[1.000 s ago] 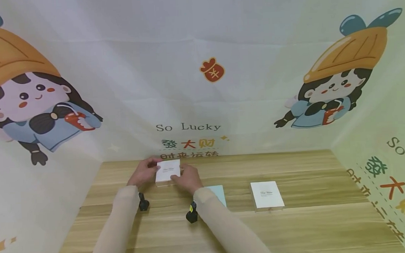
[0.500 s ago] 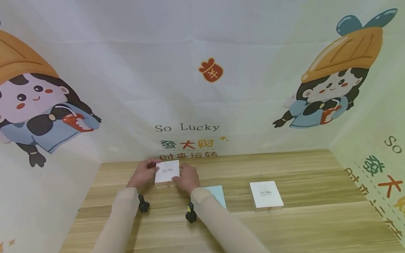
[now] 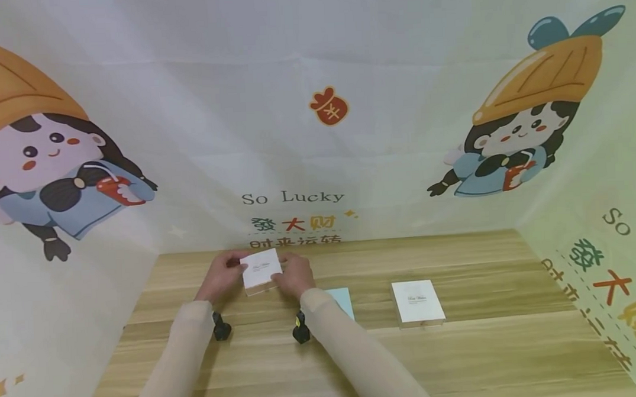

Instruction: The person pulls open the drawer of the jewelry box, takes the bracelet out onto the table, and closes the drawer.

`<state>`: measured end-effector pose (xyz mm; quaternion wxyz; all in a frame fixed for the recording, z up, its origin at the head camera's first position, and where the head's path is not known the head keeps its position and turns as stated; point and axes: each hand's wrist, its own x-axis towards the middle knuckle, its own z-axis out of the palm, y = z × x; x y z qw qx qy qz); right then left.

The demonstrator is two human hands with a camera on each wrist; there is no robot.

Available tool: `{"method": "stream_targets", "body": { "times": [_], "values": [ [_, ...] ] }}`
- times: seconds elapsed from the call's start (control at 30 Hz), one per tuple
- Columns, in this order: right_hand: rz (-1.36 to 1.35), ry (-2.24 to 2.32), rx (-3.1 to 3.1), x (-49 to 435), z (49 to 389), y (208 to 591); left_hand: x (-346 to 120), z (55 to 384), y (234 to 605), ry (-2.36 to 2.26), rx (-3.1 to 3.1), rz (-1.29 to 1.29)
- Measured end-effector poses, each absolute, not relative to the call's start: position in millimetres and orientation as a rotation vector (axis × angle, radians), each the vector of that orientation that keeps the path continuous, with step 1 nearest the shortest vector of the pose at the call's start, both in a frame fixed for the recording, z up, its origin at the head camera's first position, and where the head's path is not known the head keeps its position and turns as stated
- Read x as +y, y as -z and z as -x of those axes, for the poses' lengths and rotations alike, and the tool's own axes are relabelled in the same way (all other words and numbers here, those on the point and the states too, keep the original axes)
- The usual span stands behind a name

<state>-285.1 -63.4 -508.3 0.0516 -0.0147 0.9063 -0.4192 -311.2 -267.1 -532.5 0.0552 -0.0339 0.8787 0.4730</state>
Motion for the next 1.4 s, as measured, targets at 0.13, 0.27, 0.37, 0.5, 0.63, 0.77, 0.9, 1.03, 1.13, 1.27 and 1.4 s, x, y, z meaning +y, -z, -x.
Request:
{"method": "stream_targets", "body": {
  "times": [0.13,0.27,0.37,0.5,0.63,0.77,0.9,1.03,1.13,1.27,1.4],
  "values": [
    [0.032,1.267,2.750,-63,287,509,-269,303,533,-1.456,2.671,0.119],
    [0.025,1.287,2.732,-61,289,508,-269,294,531,-1.426,2.729,0.131],
    [0.028,1.293,2.736,-60,291,507,-268,287,529,-1.400,2.759,0.146],
    [0.029,1.274,2.754,-58,293,507,-267,277,527,-1.375,2.784,0.132],
    [0.047,1.237,2.769,-57,296,506,-266,270,526,-1.348,2.820,0.111],
    [0.065,1.209,2.770,-57,298,504,-266,264,524,-1.311,2.830,0.115],
    [0.076,1.204,2.765,-56,301,504,-263,256,523,-1.283,2.830,0.154],
    [0.111,1.187,2.797,-55,304,504,-257,247,522,-1.290,2.851,0.188],
    [0.156,1.161,2.828,-54,307,504,-252,242,522,-1.304,2.882,0.198],
    [0.183,1.134,2.839,-54,309,502,-245,236,521,-1.301,2.905,0.213],
    [0.182,1.110,2.827,-56,310,500,-240,230,521,-1.287,2.908,0.251]
  ]
}}
